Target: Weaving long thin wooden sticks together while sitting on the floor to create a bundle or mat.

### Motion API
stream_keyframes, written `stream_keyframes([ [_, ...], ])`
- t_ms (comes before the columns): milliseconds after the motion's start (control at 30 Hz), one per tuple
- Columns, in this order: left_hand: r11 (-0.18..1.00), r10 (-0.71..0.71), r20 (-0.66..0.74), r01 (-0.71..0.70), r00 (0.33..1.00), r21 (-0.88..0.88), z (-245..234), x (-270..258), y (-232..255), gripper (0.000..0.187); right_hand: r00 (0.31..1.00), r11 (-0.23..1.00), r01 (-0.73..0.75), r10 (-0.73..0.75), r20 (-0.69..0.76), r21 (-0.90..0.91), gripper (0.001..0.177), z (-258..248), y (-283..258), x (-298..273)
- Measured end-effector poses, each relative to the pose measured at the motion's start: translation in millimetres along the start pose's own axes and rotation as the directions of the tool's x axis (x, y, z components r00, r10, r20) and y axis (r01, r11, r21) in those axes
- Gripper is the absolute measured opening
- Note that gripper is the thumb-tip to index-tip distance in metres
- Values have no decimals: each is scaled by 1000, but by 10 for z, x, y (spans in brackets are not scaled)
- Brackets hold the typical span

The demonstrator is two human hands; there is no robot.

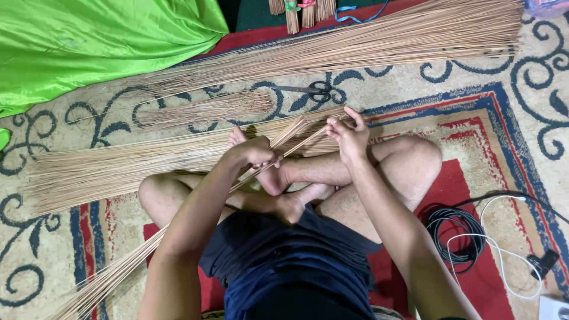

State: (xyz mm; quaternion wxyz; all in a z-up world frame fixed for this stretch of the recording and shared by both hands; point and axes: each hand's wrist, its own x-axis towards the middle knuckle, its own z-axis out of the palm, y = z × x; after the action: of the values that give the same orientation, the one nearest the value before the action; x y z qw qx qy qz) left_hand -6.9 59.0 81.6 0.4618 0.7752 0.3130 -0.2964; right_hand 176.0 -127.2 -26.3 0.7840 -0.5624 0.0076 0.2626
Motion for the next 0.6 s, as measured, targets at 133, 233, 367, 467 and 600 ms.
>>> stream_keyframes([
  [133,996,-12,-1,12,1000,-87,53,199,-199,26,997,996,75,-76,-20,-47,53,9,211,9],
  [233,993,19,40,-15,999,-118,126,722,-602,29,994,995,100,-99,-46,12,52,-89,450,106],
  [367,996,31,44,-27,999,-90,121,724,-408,38,996,994,84,-85,5,67,46,-83,455,11],
  [467,996,36,32,-33,999,-80,138,670,-166,43,994,991,87,-93,55,102,45,-41,534,-17],
  [600,997,78,50,-77,996,-17,267,1093,-259,45,991,986,100,-110,72,135,45,-12,588,-21],
])
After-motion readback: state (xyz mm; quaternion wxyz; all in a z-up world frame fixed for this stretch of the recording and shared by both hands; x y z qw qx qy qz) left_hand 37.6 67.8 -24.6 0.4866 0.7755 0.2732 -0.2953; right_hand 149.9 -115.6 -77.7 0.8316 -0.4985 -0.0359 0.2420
